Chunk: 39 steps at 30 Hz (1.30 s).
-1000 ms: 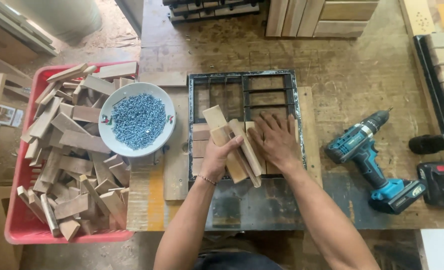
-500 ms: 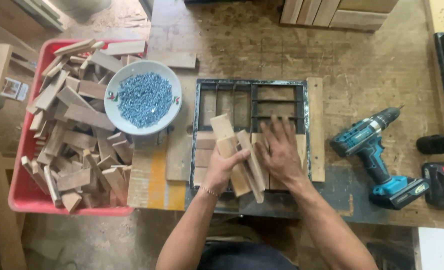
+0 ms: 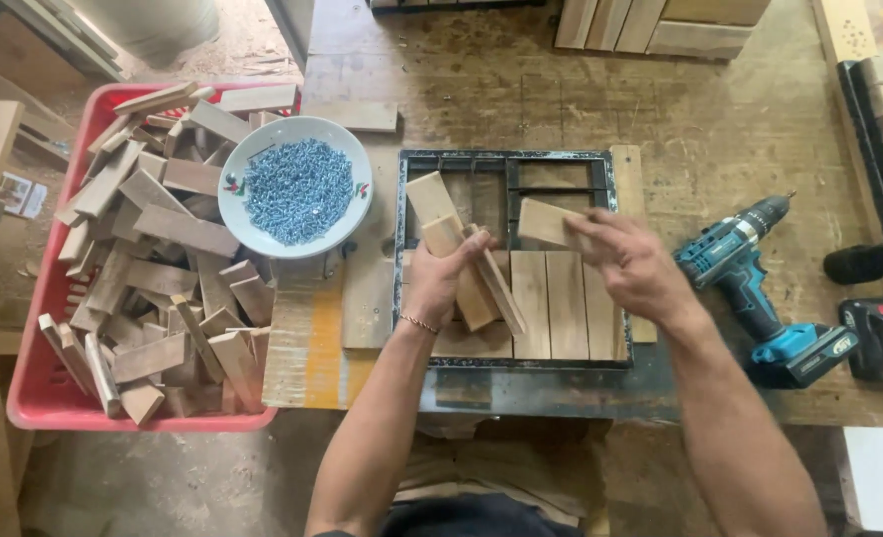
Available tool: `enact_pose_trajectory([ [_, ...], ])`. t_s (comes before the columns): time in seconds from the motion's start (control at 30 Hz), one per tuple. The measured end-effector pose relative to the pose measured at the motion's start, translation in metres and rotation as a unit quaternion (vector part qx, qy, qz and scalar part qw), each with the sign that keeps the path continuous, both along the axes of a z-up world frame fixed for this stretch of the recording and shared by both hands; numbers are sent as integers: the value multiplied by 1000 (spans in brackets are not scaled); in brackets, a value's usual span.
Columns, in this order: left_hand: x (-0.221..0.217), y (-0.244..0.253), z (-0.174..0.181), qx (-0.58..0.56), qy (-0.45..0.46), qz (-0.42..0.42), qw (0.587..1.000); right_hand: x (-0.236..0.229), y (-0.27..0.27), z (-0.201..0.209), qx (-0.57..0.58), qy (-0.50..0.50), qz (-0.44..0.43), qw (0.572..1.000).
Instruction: Assembling wooden floor tiles by placing wooden slats into a plastic grid and securing them with screws using a power drill.
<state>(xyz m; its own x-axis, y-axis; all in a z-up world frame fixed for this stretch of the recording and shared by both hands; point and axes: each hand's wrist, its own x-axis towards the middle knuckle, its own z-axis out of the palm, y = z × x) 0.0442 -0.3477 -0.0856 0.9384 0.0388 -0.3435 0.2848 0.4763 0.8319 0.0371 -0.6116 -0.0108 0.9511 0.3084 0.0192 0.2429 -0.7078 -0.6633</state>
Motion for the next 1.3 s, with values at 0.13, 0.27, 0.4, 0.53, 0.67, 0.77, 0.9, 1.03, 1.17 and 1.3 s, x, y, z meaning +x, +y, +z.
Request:
enact_pose_trajectory([
  [0.13,27,14,-26,-56,-4,8,998,26,-11,-43,-140,-33,44,989],
  [0.27,36,17,-24,-98,12,-2,995,17,8,-41,-167,-44,31,985],
  [0.4,37,15,-21,-87,14,-22,996,3,29,-38,-239,27,25,970],
  [0.53,51,12,-32,2,18,-32,999,-1,47,-22,-283,54,34,957],
  [0.67,39,-2,11,-33,6,-28,999,-17,77,-1,-27,90,-27,995],
  [0.77,29,-5,34,-85,9,-23,996,-14,89,-8,229,147,-48,961],
  [0.9,18,13,40,-168,-1,-56,984,-8,76,-17,546,308,-98,773],
  [1.03,20,46,-3,-145,40,-77,986,-3,51,-21,589,339,-83,729],
  [1.17,17,58,3,-234,66,-24,970,-5,41,-32,546,346,-91,757],
  [1.3,19,63,0,-247,40,-22,968,-25,61,-6,299,198,-127,925],
])
